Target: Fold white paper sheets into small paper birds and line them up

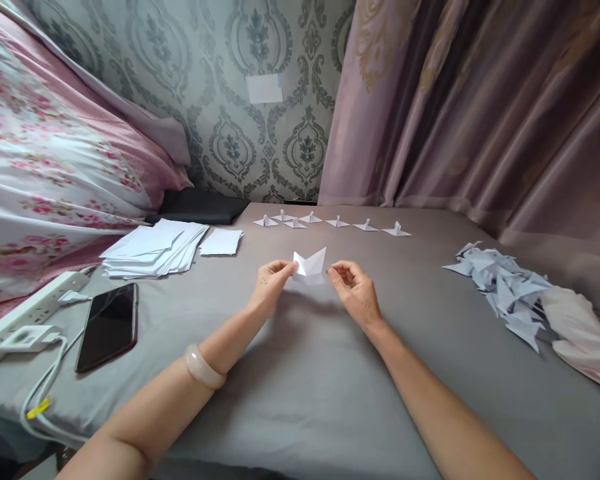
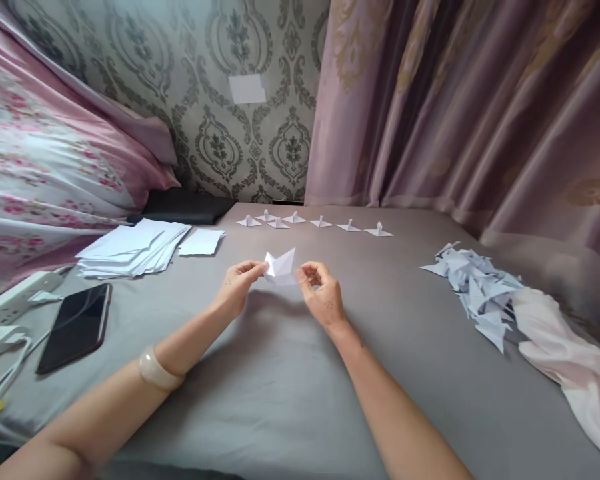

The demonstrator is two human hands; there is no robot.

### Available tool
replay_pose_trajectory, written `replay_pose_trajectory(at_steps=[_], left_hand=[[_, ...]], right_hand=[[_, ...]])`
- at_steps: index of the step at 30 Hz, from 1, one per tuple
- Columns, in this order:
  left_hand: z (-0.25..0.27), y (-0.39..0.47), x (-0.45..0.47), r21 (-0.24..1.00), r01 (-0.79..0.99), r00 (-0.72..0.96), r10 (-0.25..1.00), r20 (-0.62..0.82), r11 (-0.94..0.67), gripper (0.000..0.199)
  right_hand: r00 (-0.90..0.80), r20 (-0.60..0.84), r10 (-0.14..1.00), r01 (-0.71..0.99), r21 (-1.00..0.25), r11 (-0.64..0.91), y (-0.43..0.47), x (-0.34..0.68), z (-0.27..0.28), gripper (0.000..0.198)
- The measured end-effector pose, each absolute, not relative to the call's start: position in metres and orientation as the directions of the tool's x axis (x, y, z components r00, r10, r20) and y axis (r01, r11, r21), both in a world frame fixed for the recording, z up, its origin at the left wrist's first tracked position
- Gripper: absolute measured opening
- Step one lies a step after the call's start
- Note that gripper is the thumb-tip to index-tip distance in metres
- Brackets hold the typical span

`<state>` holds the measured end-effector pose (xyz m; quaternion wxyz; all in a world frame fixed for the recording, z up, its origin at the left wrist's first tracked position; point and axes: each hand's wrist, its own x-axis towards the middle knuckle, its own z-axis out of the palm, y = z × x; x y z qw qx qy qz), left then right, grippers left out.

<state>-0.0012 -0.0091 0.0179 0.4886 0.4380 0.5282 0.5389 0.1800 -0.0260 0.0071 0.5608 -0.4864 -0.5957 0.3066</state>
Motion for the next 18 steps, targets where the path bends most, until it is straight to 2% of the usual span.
replay_pose_trajectory(at_steps=[7, 11, 14, 18], left_hand=[[0.006, -0.010, 0.006, 0.992, -0.095, -0.094, 0.991, -0.097, 0.088, 0.028], [0.008, -0.016, 0.010, 0.987, -0.146, -0.066, 0.995, -0.079, 0.069, 0.030], [0.009, -0.020, 0.009, 0.981, -0.187, -0.061, 0.996, -0.070, 0.057, 0.040], [0.008, -0.023, 0.004, 0.986, -0.165, 0.001, 1.000, -0.008, 0.008, 0.033]], right_hand=[[0.039, 0.370, 0.928, 0.233, -0.907, 0.351, -0.027, 0.170, -0.003, 0.023], [0.056, 0.354, 0.934, 0.262, -0.908, 0.328, -0.026, 0.171, -0.006, 0.015], [0.066, 0.345, 0.936, 0.271, -0.909, 0.316, -0.025, 0.170, -0.008, 0.015], [0.054, 0.370, 0.927, 0.273, -0.899, 0.343, -0.024, 0.170, -0.008, 0.017]])
